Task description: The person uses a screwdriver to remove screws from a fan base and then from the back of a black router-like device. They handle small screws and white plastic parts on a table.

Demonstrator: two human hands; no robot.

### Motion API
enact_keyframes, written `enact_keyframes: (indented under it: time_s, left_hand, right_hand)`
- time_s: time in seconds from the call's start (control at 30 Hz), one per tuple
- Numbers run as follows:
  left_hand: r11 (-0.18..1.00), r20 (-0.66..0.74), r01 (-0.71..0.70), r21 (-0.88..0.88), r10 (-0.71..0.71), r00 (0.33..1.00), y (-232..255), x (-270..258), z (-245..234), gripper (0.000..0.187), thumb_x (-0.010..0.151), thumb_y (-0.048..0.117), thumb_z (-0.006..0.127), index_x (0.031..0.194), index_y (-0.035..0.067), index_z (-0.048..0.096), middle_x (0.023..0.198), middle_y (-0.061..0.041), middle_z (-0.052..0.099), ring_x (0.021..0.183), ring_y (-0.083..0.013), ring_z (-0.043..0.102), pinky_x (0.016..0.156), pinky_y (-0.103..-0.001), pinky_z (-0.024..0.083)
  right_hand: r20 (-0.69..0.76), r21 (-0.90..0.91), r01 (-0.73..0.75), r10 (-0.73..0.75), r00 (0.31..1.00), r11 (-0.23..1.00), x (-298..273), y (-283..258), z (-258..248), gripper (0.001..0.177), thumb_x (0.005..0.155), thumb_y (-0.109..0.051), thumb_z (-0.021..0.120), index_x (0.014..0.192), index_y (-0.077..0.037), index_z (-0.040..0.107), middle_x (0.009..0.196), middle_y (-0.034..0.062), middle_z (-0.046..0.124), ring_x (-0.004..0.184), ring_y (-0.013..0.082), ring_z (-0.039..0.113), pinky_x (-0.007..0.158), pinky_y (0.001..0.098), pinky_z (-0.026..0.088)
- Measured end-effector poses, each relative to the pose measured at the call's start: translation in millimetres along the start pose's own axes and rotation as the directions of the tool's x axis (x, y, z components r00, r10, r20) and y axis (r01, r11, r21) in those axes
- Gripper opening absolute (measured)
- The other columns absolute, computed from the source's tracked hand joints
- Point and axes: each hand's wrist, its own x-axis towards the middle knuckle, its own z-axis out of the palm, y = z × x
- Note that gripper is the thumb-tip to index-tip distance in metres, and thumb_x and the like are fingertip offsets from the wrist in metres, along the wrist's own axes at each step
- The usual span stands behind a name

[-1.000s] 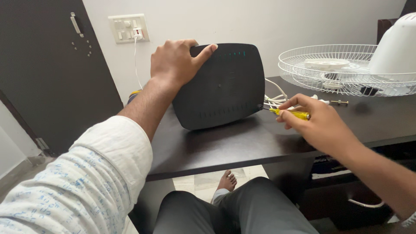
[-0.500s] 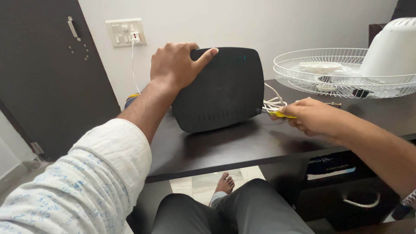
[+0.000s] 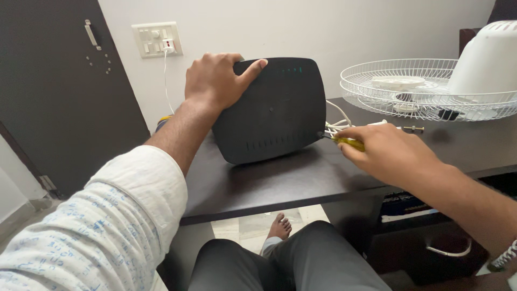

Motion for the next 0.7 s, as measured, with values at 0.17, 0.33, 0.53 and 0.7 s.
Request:
enact_keyframes:
  time_s: [0.17,0.33,0.53,0.7]
  left_hand:
    - [1.0,0.021,0.015,-0.01,-0.015,1.0,0,1,-1,0.067,0.091,0.077,0.056,0.098,0.015,0.081,0.08,-0.013,0.076,0.08,-0.0326,0.075,0.071,-0.048,0.059]
    - [1.0,0.001,0.007,-0.018,-0.007,1.0,-2,1,2,0.068,0.09,0.077,0.057,0.1,0.014,0.081,0.08,-0.013,0.076,0.079,-0.0327,0.075,0.07,-0.048,0.059]
    - [0.999,0.0,-0.003,-0.035,0.003,1.0,-5,1,3,0.068,0.091,0.076,0.057,0.1,0.014,0.081,0.079,-0.013,0.075,0.079,-0.0328,0.075,0.069,-0.047,0.059]
    - [0.998,-0.031,-0.049,-0.033,0.048,0.998,-6,2,3,0.068,0.092,0.076,0.057,0.101,0.013,0.081,0.079,-0.014,0.075,0.078,-0.0333,0.075,0.068,-0.047,0.059]
  right_hand:
    - [0.076,-0.041,-0.065,0.068,0.995,0.997,3,2,-1,0.043,0.095,-0.047,0.053,0.136,-0.04,0.062,0.101,0.0044,0.079,0.091,0.0248,0.079,0.087,0.043,0.063]
    - [0.031,0.185,0.019,-0.026,0.999,0.983,24,27,24,0.04,0.098,-0.04,0.048,0.118,-0.015,0.072,0.097,0.0124,0.078,0.092,0.0292,0.073,0.089,0.0456,0.055]
    - [0.336,0.627,-0.188,-0.045,0.941,0.756,60,51,53,0.043,0.1,-0.032,0.041,0.113,-0.006,0.073,0.074,0.0063,0.053,0.064,0.0194,0.045,0.06,0.0366,0.038]
    - [0.411,0.593,-0.267,0.0,0.912,0.759,72,50,40,0.044,0.102,-0.038,0.045,0.12,-0.01,0.073,0.072,0.0019,0.048,0.059,0.0154,0.034,0.054,0.0341,0.028]
